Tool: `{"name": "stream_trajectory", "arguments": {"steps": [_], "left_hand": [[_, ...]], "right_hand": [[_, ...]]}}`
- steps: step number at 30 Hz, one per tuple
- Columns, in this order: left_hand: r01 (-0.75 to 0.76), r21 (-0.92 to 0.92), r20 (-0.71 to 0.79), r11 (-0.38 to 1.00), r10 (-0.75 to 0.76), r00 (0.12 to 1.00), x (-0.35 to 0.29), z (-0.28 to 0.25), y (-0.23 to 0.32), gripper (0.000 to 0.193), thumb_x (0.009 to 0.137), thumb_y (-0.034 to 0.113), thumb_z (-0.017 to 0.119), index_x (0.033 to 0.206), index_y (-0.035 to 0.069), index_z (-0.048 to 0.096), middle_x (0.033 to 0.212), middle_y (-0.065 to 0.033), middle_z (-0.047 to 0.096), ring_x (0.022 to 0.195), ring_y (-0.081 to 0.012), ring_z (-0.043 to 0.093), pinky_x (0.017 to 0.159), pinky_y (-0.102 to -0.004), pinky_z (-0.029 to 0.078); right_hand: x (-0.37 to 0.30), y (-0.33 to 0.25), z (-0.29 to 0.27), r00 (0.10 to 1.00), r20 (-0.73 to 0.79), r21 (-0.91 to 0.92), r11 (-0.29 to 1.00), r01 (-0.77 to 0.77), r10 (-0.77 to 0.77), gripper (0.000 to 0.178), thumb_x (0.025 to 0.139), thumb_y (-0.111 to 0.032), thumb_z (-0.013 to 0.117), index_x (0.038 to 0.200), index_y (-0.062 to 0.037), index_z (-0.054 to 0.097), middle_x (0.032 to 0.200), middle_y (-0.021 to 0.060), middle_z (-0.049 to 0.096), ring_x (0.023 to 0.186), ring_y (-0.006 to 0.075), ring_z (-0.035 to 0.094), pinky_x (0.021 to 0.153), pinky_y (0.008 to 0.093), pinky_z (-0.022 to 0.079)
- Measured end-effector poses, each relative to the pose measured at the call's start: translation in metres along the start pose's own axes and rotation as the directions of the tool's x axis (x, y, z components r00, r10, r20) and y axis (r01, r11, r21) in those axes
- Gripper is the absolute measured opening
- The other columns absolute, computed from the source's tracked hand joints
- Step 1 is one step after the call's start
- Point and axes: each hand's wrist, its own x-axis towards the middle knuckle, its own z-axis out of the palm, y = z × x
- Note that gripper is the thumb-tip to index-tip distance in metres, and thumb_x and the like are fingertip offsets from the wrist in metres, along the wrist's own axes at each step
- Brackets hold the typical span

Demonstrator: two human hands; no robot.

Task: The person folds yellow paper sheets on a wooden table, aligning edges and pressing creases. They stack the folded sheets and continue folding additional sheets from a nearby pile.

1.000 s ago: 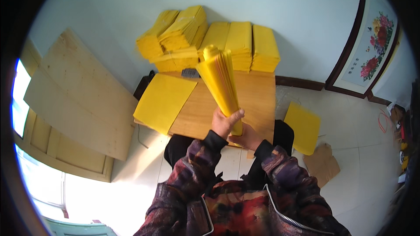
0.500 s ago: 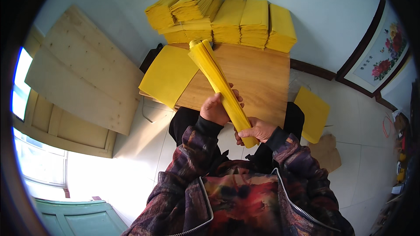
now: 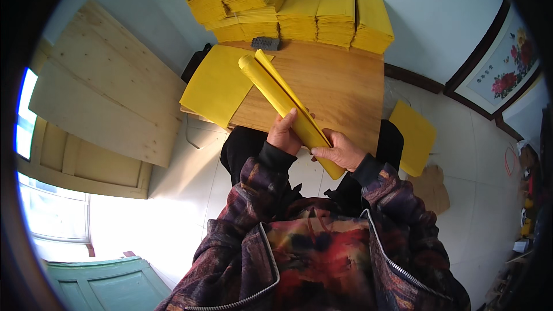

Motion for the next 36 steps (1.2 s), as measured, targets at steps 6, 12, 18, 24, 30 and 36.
{"name": "stream_trajectory", "arguments": {"steps": [6, 12, 18, 24, 30, 36], "left_hand": [[0.011, -0.175, 0.078, 0.985, 0.003, 0.997, -0.008, -0.009, -0.004, 0.034, 0.083, 0.012, 0.059, 0.116, 0.005, 0.051, 0.108, -0.0104, 0.059, 0.104, -0.0287, 0.056, 0.090, -0.0459, 0.046], [-0.002, -0.101, 0.081, 0.995, 0.010, 0.997, -0.004, -0.022, -0.010, 0.039, 0.081, 0.006, 0.058, 0.119, 0.005, 0.051, 0.109, -0.0115, 0.060, 0.103, -0.0297, 0.057, 0.094, -0.0465, 0.045], [0.033, -0.138, 0.054, 0.990, -0.025, 0.998, -0.006, -0.023, -0.012, 0.038, 0.080, 0.006, 0.057, 0.118, 0.002, 0.051, 0.111, -0.0127, 0.060, 0.105, -0.0305, 0.057, 0.097, -0.0463, 0.043], [0.103, -0.182, 0.071, 0.978, -0.091, 0.993, -0.003, -0.030, -0.022, 0.041, 0.080, 0.011, 0.058, 0.119, 0.001, 0.051, 0.113, -0.0145, 0.060, 0.107, -0.0315, 0.056, 0.098, -0.0478, 0.042], [0.153, -0.221, 0.045, 0.963, -0.147, 0.988, 0.003, -0.039, -0.032, 0.042, 0.080, 0.013, 0.059, 0.120, 0.001, 0.051, 0.115, -0.0155, 0.059, 0.108, -0.0330, 0.055, 0.099, -0.0482, 0.041], [0.141, -0.232, 0.066, 0.963, -0.129, 0.989, 0.004, -0.034, -0.034, 0.044, 0.080, 0.012, 0.060, 0.120, 0.001, 0.051, 0.114, -0.0159, 0.059, 0.109, -0.0333, 0.055, 0.100, -0.0481, 0.040]], "right_hand": [[-0.002, 0.004, 0.001, 0.999, 0.024, 0.024, 0.999, -0.034, 0.034, 0.039, 0.088, -0.032, 0.065, 0.105, 0.0013, 0.056, 0.087, 0.0061, 0.062, 0.078, 0.0129, 0.060, 0.071, 0.0268, 0.049], [-0.001, 0.012, -0.002, 0.996, 0.039, 0.121, 0.989, -0.081, 0.077, 0.042, 0.094, -0.037, 0.057, 0.108, 0.0024, 0.057, 0.088, 0.0060, 0.063, 0.079, 0.0116, 0.060, 0.071, 0.0259, 0.049], [0.003, 0.018, -0.015, 0.996, 0.037, 0.131, 0.987, -0.091, 0.087, 0.039, 0.097, -0.033, 0.051, 0.109, 0.0035, 0.058, 0.090, 0.0055, 0.064, 0.080, 0.0108, 0.059, 0.072, 0.0255, 0.048], [0.005, 0.011, -0.022, 0.993, -0.020, -0.063, 0.991, -0.115, 0.114, 0.025, 0.092, -0.015, 0.049, 0.100, 0.0055, 0.060, 0.086, 0.0051, 0.064, 0.075, 0.0096, 0.057, 0.068, 0.0253, 0.047], [0.010, 0.011, -0.024, 0.997, -0.046, -0.146, 0.987, -0.072, 0.066, 0.022, 0.085, -0.011, 0.050, 0.092, 0.0066, 0.060, 0.076, 0.0036, 0.062, 0.067, 0.0100, 0.055, 0.061, 0.0272, 0.046], [0.016, 0.015, -0.028, 0.993, -0.118, -0.352, 0.936, -0.035, -0.007, 0.023, 0.082, -0.011, 0.051, 0.091, 0.0089, 0.059, 0.068, 0.0096, 0.060, 0.063, 0.0125, 0.055, 0.059, 0.0297, 0.046]]}}
